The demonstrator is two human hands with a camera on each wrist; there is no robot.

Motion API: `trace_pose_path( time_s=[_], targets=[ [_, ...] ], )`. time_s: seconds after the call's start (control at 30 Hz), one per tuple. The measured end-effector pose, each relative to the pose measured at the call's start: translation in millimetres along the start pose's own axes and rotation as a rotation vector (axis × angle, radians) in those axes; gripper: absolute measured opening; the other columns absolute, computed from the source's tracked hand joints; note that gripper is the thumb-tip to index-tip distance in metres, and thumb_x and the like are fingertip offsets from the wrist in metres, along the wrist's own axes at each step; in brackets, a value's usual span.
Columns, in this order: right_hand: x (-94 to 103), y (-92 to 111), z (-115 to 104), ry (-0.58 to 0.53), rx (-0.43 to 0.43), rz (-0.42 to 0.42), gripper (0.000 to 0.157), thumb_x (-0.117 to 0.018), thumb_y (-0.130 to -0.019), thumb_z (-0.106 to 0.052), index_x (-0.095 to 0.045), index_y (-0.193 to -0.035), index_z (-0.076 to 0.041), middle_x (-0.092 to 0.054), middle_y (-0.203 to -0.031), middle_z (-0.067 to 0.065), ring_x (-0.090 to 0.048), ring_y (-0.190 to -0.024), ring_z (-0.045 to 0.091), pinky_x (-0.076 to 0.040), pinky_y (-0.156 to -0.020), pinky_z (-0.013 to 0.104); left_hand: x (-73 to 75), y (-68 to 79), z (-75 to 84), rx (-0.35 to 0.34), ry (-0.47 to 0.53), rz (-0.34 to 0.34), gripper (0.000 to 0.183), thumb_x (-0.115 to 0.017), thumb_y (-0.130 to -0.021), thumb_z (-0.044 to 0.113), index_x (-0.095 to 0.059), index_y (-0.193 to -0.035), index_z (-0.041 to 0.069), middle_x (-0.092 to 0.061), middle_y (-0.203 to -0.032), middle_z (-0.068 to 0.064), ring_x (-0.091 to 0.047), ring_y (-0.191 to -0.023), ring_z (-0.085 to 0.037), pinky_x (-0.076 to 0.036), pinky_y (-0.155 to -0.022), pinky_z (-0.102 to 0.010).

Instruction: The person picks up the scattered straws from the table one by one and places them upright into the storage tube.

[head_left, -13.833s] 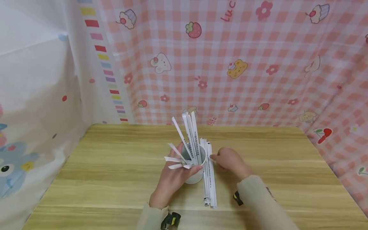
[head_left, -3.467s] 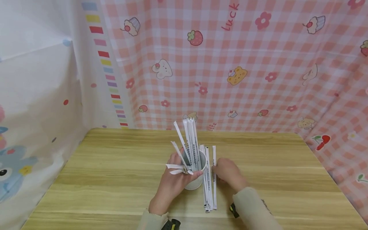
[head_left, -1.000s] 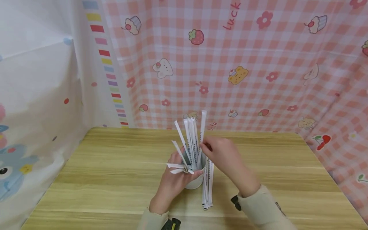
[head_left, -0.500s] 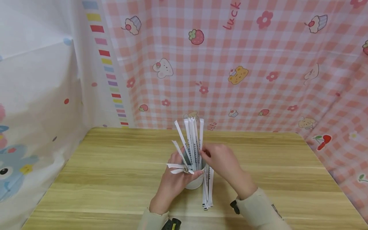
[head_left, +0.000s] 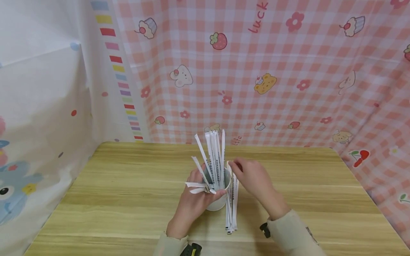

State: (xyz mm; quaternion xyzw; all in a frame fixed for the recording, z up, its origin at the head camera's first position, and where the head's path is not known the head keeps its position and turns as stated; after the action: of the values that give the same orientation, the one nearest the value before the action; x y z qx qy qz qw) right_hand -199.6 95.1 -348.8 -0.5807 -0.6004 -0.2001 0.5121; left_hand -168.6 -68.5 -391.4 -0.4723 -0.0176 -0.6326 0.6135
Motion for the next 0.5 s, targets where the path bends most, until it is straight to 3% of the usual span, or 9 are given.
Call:
trace_pose_path(
  time_s=[0.27, 0.5],
  targets=[
    [-16.9, 2, 31, 0.012, -0.162, -0.118, 0.031, -0.048, -0.091, -0.03, -0.054, -0.065, -0.013, -0.043, -0.052, -0.002, -0.041, -0.049, 0.014, -0.034, -0.048, 0.028, 0.8, 0.6, -0.5, -0.006, 0.007, 0.012, 0.077, -0.073, -0.067, 0.046, -0.043, -0.127, 0.007, -0.05, -0.118, -0.004, -0.041, -0.112, -0.031, -0.036, -0.089, -0.043],
    [-44.4, 15, 55, 0.016, -0.322, -0.332, 0.033, -0.047, -0.091, -0.034, -0.059, -0.07, -0.01, -0.048, -0.057, 0.002, -0.044, -0.052, 0.017, -0.036, -0.048, 0.029, 1.8, -1.3, -0.4, 0.015, 0.031, 0.008, 0.073, -0.075, -0.066, 0.044, -0.046, -0.124, 0.011, -0.052, -0.115, -0.001, -0.042, -0.112, -0.03, -0.036, -0.089, -0.043]
  ],
)
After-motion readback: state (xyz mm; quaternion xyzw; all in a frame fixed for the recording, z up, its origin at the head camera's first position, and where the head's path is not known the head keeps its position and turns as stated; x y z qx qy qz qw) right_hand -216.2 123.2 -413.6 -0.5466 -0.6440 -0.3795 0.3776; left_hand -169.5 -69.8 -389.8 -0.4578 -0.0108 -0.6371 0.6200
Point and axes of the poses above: each hand's wrist, its own y-axis away from the middle knuckle, its own x-axis out of the back of the hand, z = x × y, the point moved 4 cm from there along -y, towards the middle knuckle
